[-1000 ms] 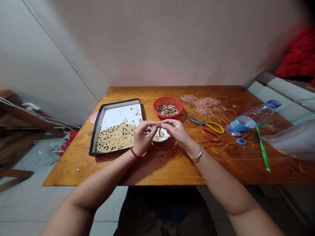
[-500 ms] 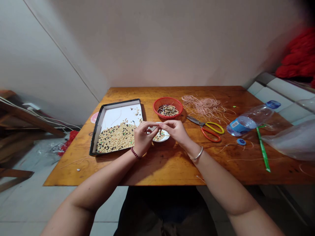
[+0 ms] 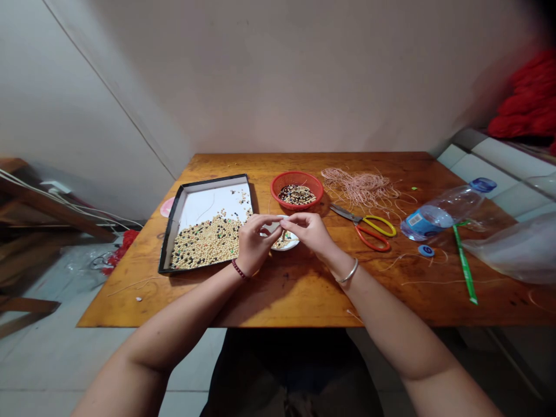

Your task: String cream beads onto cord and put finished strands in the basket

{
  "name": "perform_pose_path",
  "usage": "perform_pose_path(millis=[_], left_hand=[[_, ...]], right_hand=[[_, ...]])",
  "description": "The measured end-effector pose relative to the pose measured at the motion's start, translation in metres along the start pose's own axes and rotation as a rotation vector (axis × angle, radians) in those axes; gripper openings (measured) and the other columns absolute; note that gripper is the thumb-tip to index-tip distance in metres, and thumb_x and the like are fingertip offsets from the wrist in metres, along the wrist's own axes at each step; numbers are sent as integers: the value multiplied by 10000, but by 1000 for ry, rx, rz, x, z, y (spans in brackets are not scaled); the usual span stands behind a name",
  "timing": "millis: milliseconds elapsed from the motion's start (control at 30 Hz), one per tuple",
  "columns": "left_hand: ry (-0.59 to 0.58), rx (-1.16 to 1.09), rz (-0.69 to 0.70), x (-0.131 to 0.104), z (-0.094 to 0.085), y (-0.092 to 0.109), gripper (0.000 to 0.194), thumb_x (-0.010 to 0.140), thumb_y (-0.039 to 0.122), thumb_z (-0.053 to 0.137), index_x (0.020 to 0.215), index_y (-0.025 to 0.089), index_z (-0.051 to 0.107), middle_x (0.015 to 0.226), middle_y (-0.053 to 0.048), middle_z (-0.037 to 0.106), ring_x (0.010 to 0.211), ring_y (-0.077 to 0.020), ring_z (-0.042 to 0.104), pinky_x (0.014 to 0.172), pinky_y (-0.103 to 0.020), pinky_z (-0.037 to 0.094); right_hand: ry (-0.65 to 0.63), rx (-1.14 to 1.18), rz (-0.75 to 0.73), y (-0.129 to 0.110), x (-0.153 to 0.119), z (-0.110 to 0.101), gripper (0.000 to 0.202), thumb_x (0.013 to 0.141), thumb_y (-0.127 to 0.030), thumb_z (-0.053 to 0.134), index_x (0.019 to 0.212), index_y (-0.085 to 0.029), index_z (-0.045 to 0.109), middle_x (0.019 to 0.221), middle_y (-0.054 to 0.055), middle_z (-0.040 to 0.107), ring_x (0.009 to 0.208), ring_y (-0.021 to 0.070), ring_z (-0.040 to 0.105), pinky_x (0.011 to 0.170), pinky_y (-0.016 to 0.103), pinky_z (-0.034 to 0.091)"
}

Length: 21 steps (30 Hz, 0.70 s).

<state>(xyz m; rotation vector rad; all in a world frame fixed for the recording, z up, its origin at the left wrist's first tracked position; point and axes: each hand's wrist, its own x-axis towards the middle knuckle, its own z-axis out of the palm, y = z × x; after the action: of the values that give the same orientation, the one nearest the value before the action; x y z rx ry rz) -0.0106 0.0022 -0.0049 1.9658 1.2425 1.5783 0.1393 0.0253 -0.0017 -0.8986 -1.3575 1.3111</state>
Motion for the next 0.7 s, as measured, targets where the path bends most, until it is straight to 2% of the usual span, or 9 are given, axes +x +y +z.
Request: perform_pose_path(millis=[100, 200, 267, 433, 567, 700], left_hand=[[-8, -13, -19, 0, 0, 1, 168, 785, 287, 689, 923, 195, 710, 889, -60, 694, 743, -125, 629, 557, -204, 529], [-8, -41, -62, 0, 0, 2, 186, 780, 308, 692, 923, 192, 714, 895, -67, 695, 738, -130, 638, 563, -212, 543], [-1, -70, -93, 0, 0, 2, 175, 785, 310, 685, 905, 185, 711, 881, -69, 698, 735, -134, 648, 565, -215, 548], [25, -125, -125, 1, 2, 2, 154, 777, 307, 696, 819, 165, 655, 795, -42, 674, 700, -116, 642, 551, -190, 526], [63, -165, -159, 3, 3, 2, 212, 757, 317, 719, 803, 163, 581, 773, -21, 631, 677, -101, 616, 531, -175, 500], [75, -198, -185, 4, 3, 1, 224, 754, 307, 724, 806, 164, 560, 766, -12, 612, 676, -97, 610, 541, -176, 497]], right_hand=[[11, 29, 34, -3, 0, 0, 243, 665, -393, 723, 680, -150, 718, 675, 39, 694, 569, 123, 568, 570, 253, 446], [25, 58, 100, -7, 0, -1, 249, 714, -382, 638, 694, -150, 727, 652, 35, 680, 434, 76, 424, 423, 230, 316], [27, 62, 127, -8, 0, -1, 242, 703, -362, 623, 716, -149, 735, 634, 32, 672, 418, 70, 378, 399, 228, 264], [16, 37, 128, -11, -1, -1, 202, 654, -297, 656, 770, -148, 726, 604, 11, 638, 502, 95, 457, 470, 229, 344], [46, -12, 30, -8, -1, 0, 148, 657, -258, 669, 763, -155, 662, 718, 19, 653, 619, 119, 546, 585, 247, 437], [29, -154, -46, -4, -2, 0, 166, 678, -273, 680, 786, -156, 634, 808, 42, 659, 686, 142, 586, 632, 267, 464]])
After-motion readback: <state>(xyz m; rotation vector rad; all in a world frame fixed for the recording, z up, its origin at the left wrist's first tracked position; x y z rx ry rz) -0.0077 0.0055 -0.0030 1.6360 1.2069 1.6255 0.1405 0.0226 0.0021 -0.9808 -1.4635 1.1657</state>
